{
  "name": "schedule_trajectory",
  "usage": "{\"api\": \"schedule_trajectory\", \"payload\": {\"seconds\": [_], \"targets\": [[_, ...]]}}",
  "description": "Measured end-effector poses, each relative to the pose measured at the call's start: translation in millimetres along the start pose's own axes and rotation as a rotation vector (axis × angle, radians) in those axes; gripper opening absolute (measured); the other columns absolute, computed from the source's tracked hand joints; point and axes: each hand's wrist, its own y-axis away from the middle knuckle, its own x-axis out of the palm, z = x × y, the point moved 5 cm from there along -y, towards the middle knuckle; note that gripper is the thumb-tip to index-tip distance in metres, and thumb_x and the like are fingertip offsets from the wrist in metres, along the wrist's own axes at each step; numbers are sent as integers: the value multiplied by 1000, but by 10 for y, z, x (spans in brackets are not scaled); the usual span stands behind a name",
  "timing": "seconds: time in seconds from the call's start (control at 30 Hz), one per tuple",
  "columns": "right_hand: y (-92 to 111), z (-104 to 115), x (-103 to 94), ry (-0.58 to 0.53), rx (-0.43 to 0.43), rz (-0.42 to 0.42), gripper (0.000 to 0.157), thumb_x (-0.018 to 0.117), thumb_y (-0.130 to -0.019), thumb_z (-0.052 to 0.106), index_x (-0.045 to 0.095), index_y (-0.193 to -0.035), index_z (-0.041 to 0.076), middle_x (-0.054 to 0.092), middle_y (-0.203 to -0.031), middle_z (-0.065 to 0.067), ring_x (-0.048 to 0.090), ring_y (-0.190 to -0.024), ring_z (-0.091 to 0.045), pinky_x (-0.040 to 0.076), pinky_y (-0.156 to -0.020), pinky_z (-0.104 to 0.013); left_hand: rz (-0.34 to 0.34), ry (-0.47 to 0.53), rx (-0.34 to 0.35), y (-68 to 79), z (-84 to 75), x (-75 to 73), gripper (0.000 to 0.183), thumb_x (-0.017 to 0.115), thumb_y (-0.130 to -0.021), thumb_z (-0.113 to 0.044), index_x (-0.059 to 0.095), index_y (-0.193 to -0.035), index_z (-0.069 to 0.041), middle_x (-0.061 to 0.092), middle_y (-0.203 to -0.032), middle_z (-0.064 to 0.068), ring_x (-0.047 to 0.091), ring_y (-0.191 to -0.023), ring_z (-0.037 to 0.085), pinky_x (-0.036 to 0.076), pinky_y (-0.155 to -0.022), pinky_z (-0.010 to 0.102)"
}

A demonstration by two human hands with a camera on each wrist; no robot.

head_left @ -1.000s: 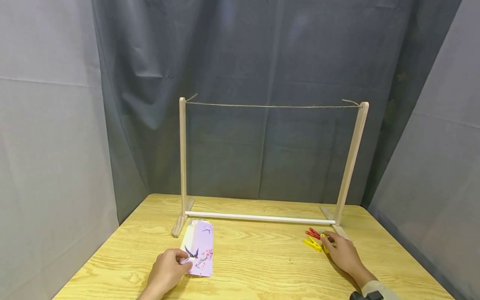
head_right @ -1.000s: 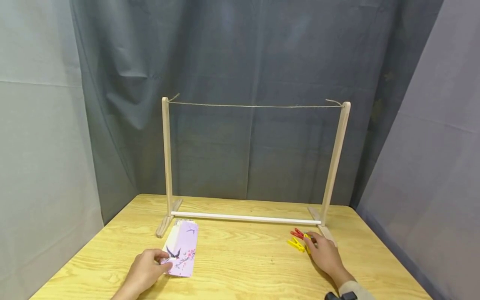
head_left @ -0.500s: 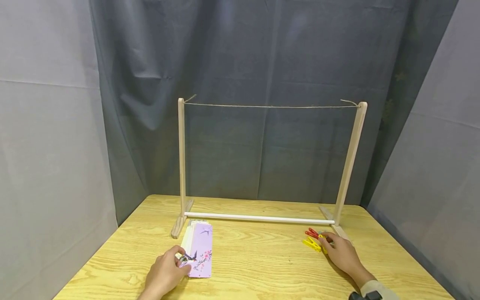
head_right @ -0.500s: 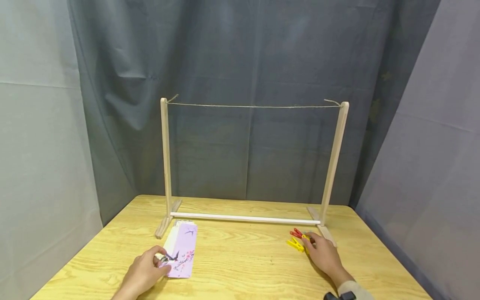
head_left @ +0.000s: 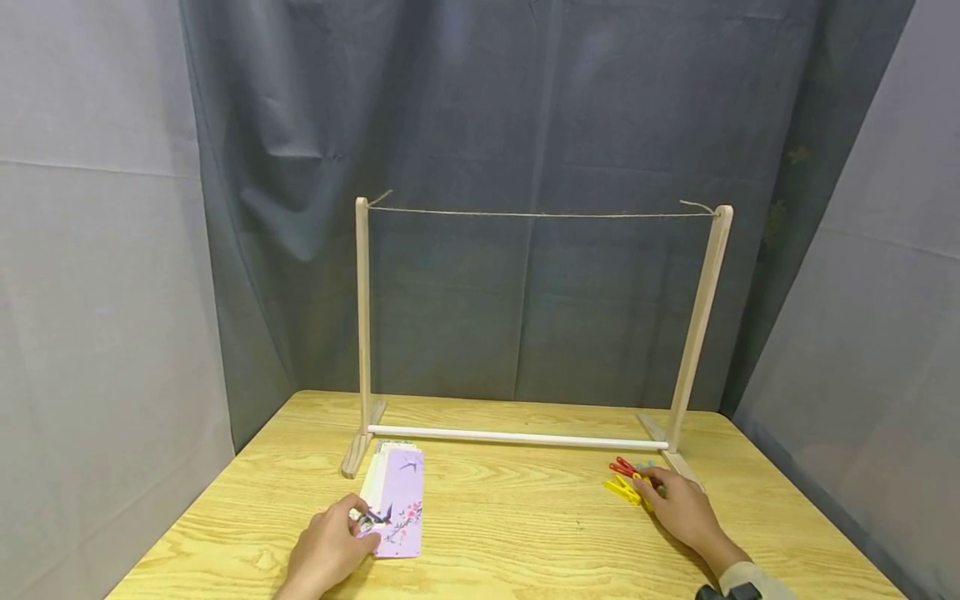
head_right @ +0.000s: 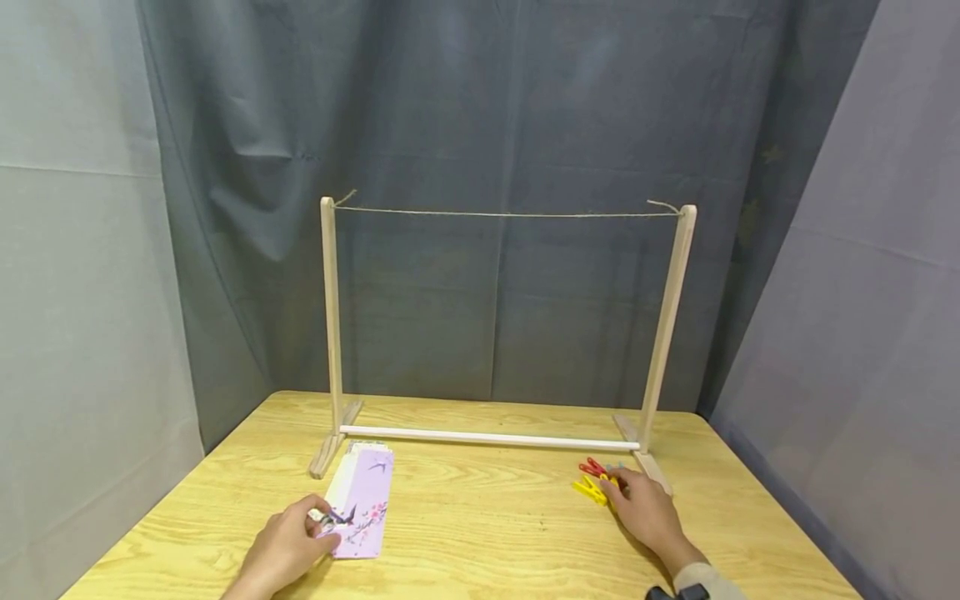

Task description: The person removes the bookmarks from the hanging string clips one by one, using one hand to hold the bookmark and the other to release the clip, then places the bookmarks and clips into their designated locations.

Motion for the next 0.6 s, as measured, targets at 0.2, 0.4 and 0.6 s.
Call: {"api": "schedule_trajectory", "payload": {"seconds": [0.2,0.4,0.6], "targets": [[-9,-20,21,6,-2,3,44,67,-102,38,71,-125,1,72,-110,-11,68,-102,-37,53,-85,-60,10,10,16,-2,19,5,37,82,-78,-20,68,-110,-10,53,-73,-4,46,-58,16,37,-51,33],[-10,-20,21,19,-13,-3,44,67,-102,38,71,-126,1,72,-111,-12,67,-103,-39,52,-87,-62,16,6,27,-19,31,8,38,83,-79,-20,68,-113,-10,53,-73,-4,45,-57,16,36,-50,32],[-13,-15,20,25,-15,0,45,66,-102,39,71,-125,0,72,-112,-13,67,-104,-39,51,-87,-63,10,9,28,-31,42,-1,37,84,-78,-19,68,-111,-10,53,-72,-4,46,-58,16,37,-52,33]]}}
